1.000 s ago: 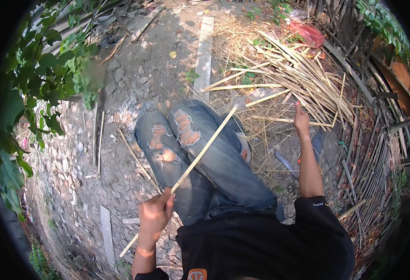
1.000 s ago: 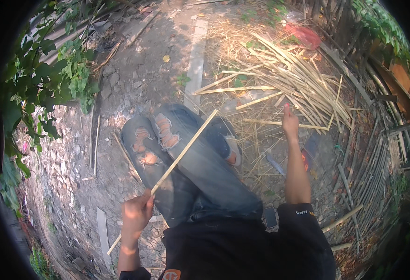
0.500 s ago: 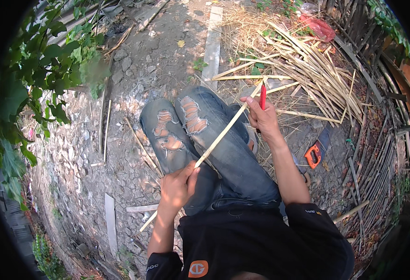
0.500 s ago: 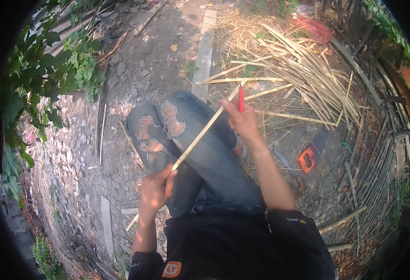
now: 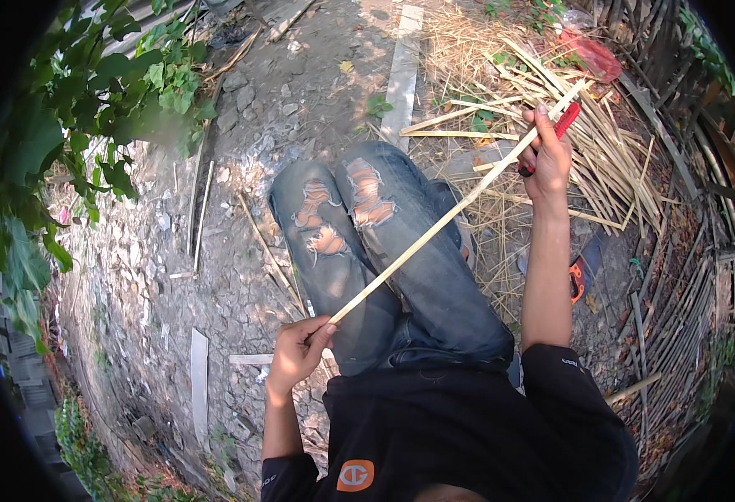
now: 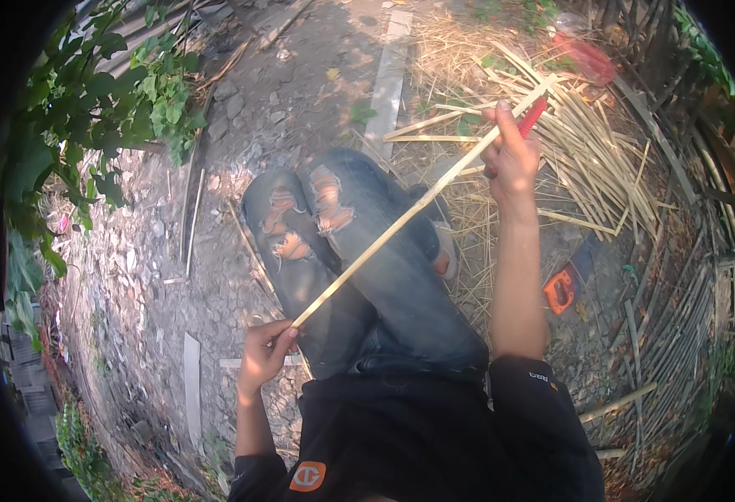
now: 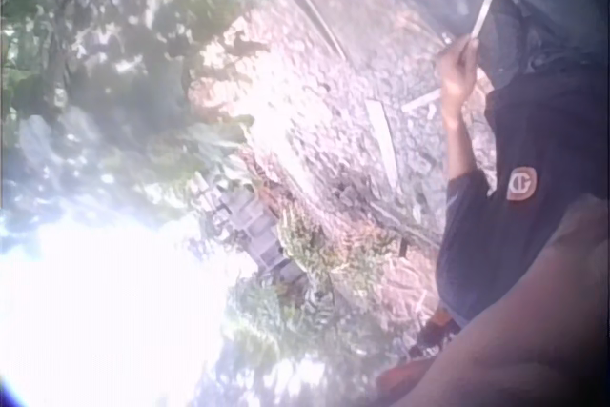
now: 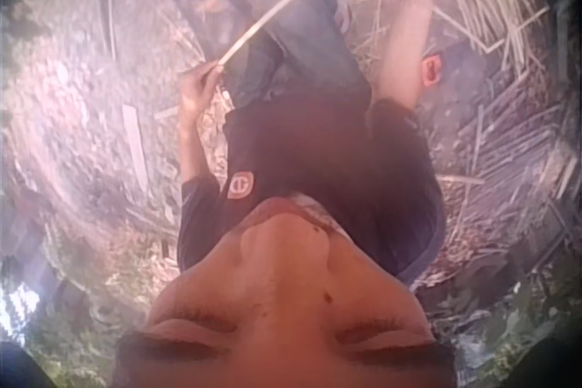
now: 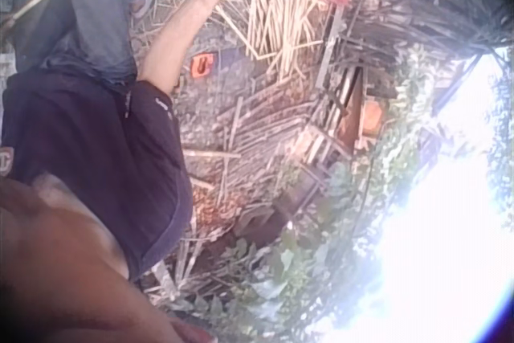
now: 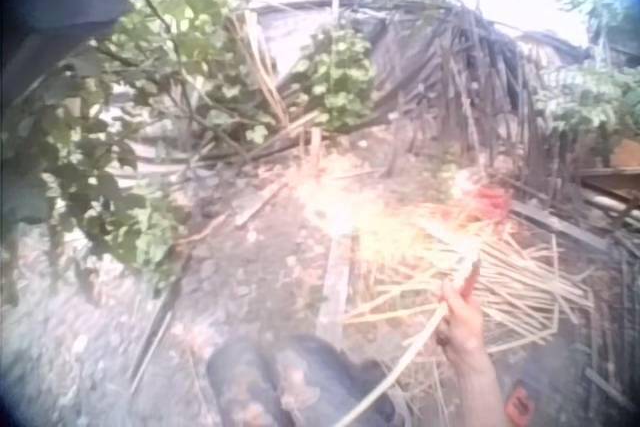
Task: The person sits on the ground and uses a red utility knife to shave thin strips from a bamboo stick held against their lap. They then switch to a long metal blade to further refine and sharpen the bamboo stick.
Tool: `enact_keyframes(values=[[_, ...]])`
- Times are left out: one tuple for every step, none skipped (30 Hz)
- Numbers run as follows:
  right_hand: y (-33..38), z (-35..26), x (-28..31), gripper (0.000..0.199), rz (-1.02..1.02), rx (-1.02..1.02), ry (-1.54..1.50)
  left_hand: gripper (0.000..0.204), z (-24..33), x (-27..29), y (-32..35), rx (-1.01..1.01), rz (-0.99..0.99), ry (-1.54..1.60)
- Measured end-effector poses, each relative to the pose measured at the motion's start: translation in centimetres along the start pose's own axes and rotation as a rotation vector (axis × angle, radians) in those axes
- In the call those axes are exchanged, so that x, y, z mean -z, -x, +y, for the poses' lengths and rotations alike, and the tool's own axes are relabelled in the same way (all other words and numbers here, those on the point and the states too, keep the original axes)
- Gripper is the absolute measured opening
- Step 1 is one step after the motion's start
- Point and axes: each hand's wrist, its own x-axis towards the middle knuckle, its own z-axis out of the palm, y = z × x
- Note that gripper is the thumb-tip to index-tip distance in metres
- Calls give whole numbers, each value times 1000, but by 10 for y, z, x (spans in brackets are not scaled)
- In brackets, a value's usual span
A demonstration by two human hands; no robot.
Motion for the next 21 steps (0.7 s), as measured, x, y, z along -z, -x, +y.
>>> enact_keyframes(values=[[-4, -6, 0, 40, -3, 21, -2, 16, -4, 2, 4, 8, 5, 32], [-7, -9, -2, 40, -6, 41, -4, 17, -7, 4, 8, 26, 6, 81], [-9, -11, -3, 41, -41, 35, 17, 18, -10, 7, 11, 42, 9, 128], [-10, -12, -5, 41, -76, 30, 38, 19, -13, 11, 16, 57, 11, 175], [-11, -13, -6, 42, -112, 24, 59, 20, -21, 17, 22, 110, 29, 248], [-10, -14, -8, 41, -139, 20, 85, 22, -31, 26, 30, 164, 48, 318], [-9, -17, -8, 41, -163, 18, 115, 25, -37, 34, 36, 217, 63, 390], [-8, -20, -8, 41, -187, 16, 144, 30, -39, 42, 44, 220, 84, 386], [-7, -19, -8, 41, -212, 12, 170, 30, -41, 51, 54, 230, 81, 352], [-9, -18, -3, 39, -195, 11, 156, 30, -44, 60, 65, 245, 73, 319], [-13, -16, 3, 39, -184, 7, 107, 31, -48, 70, 78, 259, 64, 286], [-17, -16, 8, 39, -165, -8, 98, 31, -54, 77, 93, 297, 84, 279], [-21, -15, 14, 39, -148, -20, 87, 31, -61, 84, 109, 334, 107, 272], [-25, -12, 23, 39, -182, -15, 19, 31, -68, 90, 124, 371, 129, 265], [-27, -12, 25, 37, -145, -27, -38, 31, -78, 95, 141, 393, 195, 277], [-29, -11, 31, 37, -118, -12, -35, 31, -91, 98, 157, 415, 261, 289], [-30, -12, 40, 36, -88, 5, -32, 31, -107, 99, 172, 434, 324, 301], [-33, -12, 47, 36, -54, -15, -32, 31, -124, 97, 186, 443, 380, 324], [-35, -10, 55, 35, -23, -25, -12, 31, -141, 89, 198, 461, 444, 363], [-33, -9, 56, 30, -4, -64, 8, 30, -158, 81, 209, 480, 509, 399], [-30, -10, 58, 27, 19, -99, 31, 30, -174, 73, 216, 496, 568, 438]])
